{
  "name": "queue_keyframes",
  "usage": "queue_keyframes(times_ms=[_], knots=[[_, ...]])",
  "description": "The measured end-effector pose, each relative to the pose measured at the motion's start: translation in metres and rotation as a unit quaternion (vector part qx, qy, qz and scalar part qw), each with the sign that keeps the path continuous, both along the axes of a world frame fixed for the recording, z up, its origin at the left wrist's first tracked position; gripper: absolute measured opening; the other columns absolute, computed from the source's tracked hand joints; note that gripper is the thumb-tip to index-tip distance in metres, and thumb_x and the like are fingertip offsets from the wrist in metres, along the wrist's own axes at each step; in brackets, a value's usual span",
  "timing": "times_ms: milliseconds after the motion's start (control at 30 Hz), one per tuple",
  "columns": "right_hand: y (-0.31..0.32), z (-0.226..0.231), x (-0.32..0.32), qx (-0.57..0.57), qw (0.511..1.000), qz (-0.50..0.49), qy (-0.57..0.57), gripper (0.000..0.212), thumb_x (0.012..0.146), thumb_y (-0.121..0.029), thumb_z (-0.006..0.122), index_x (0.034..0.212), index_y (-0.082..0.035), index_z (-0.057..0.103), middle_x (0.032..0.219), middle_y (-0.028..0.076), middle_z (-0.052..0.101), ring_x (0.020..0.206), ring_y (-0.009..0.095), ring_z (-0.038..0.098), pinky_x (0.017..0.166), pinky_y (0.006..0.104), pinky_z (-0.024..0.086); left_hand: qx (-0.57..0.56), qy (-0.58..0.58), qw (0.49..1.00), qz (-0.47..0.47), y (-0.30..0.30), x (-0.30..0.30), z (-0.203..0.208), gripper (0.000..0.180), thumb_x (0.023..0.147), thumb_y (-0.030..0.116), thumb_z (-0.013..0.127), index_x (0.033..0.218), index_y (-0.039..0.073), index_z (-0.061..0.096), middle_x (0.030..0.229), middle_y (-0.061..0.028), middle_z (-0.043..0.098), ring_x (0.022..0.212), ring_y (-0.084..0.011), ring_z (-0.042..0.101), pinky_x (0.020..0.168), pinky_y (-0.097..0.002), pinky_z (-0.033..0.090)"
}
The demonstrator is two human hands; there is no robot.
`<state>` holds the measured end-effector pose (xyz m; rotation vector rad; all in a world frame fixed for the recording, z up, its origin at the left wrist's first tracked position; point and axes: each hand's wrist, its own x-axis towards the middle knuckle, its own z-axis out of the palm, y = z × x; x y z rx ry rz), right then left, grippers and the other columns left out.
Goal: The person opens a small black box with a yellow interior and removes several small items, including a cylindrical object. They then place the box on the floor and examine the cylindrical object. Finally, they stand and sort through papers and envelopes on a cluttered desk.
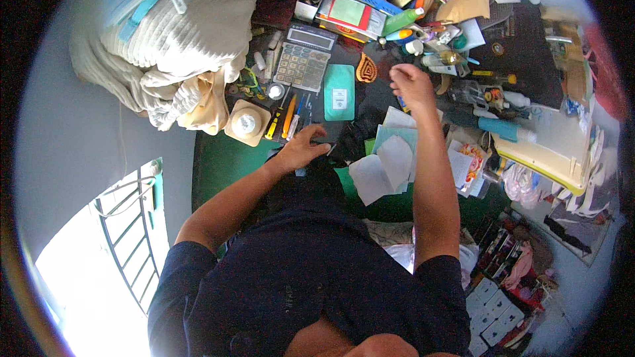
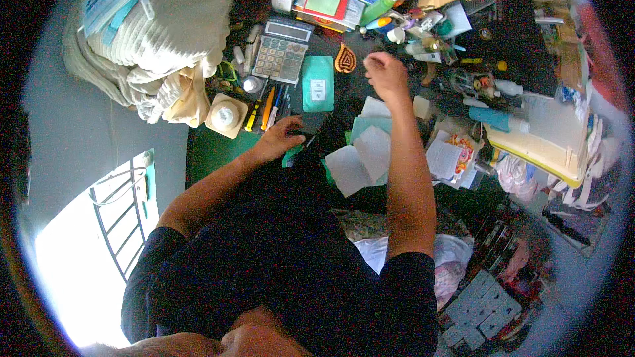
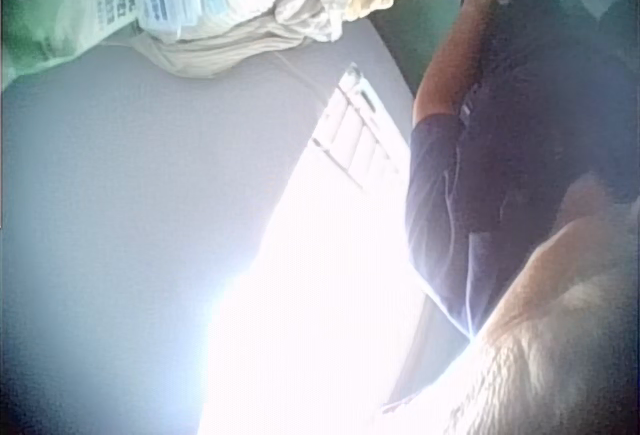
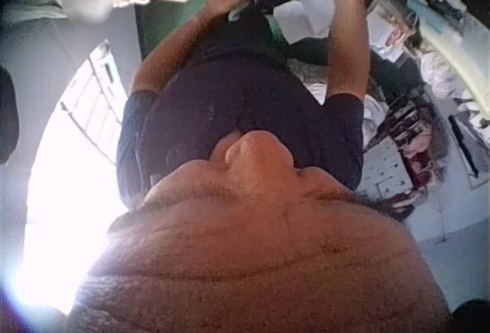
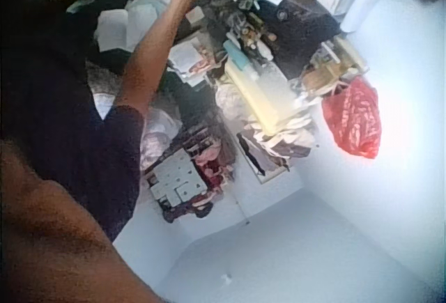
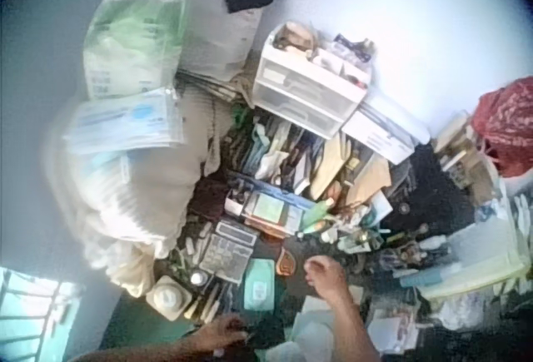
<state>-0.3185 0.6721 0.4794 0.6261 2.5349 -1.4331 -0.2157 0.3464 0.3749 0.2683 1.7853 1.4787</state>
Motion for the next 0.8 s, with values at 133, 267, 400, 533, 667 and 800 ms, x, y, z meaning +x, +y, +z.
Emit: queue_keyframes(times_ms=[133, 267, 400, 533, 667, 800], knots=[[0.025, 0.046, 0.042, -0.038, 0.995, -0.086, 0.037, 0.025, 0.101, -0.022, 0.072, 0.118, -0.004, 0.074, 0.097, 0.004, 0.075, 0.08, 0.014, 0.073, 0.069, 0.0271, 0.057, -0.003, -0.046, 0.999, -0.026, -0.002, 0.001, 0.009, 0.046, 0.098, 0.024, 0.075, 0.134, 0.004, 0.057, 0.128, -0.011, 0.064, 0.119, -0.0219, 0.061, 0.106, -0.039, 0.05], [0.043, 0.061, 0.101, -0.007, 0.989, -0.143, 0.045, 0.026, 0.101, -0.022, 0.072, 0.118, -0.002, 0.074, 0.099, 0.005, 0.074, 0.084, 0.011, 0.07, 0.072, 0.0265, 0.056, 0.014, -0.099, 0.99, -0.101, 0.005, -0.004, 0.018, 0.048, 0.098, 0.028, 0.074, 0.133, 0.0, 0.054, 0.133, -0.0186, 0.066, 0.126, -0.0283, 0.064, 0.108, -0.0409, 0.051], [0.055, 0.045, 0.169, 0.064, 0.984, -0.165, 0.014, 0.029, 0.098, -0.021, 0.073, 0.118, 0.0, 0.073, 0.1, 0.007, 0.074, 0.089, 0.015, 0.068, 0.078, 0.0328, 0.056, 0.064, -0.151, 0.98, -0.111, 0.017, 0.002, 0.018, 0.048, 0.099, 0.025, 0.074, 0.133, -0.001, 0.053, 0.133, -0.0207, 0.067, 0.126, -0.0274, 0.064, 0.108, -0.0402, 0.05], [0.035, 0.032, 0.232, 0.151, 0.987, -0.053, 0.023, 0.034, 0.093, -0.024, 0.077, 0.12, -0.004, 0.073, 0.106, 0.009, 0.073, 0.092, 0.021, 0.069, 0.081, 0.0357, 0.055, 0.067, -0.158, 0.975, -0.139, 0.031, 0.008, 0.016, 0.049, 0.098, 0.023, 0.074, 0.135, -0.001, 0.052, 0.133, -0.0212, 0.066, 0.126, -0.0279, 0.064, 0.108, -0.0405, 0.051], [-0.006, 0.021, 0.268, 0.283, 0.957, 0.063, 0.004, 0.034, 0.084, -0.026, 0.084, 0.11, -0.007, 0.072, 0.109, 0.013, 0.068, 0.104, 0.033, 0.064, 0.09, 0.0446, 0.053, 0.045, -0.155, 0.976, -0.146, 0.044, 0.02, 0.004, 0.05, 0.098, 0.024, 0.074, 0.136, 0.0, 0.052, 0.133, -0.0204, 0.067, 0.125, -0.0283, 0.065, 0.107, -0.0409, 0.052], [-0.019, -0.012, 0.289, 0.305, 0.95, 0.066, 0.027, 0.026, 0.083, -0.025, 0.081, 0.1, -0.008, 0.07, 0.106, 0.015, 0.065, 0.107, 0.04, 0.06, 0.094, 0.0498, 0.051, 0.0, -0.15, 0.979, -0.137, 0.06, 0.029, 0.017, 0.051, 0.098, 0.025, 0.074, 0.137, 0.001, 0.052, 0.131, -0.0179, 0.067, 0.122, -0.0267, 0.066, 0.104, -0.0404, 0.053]])
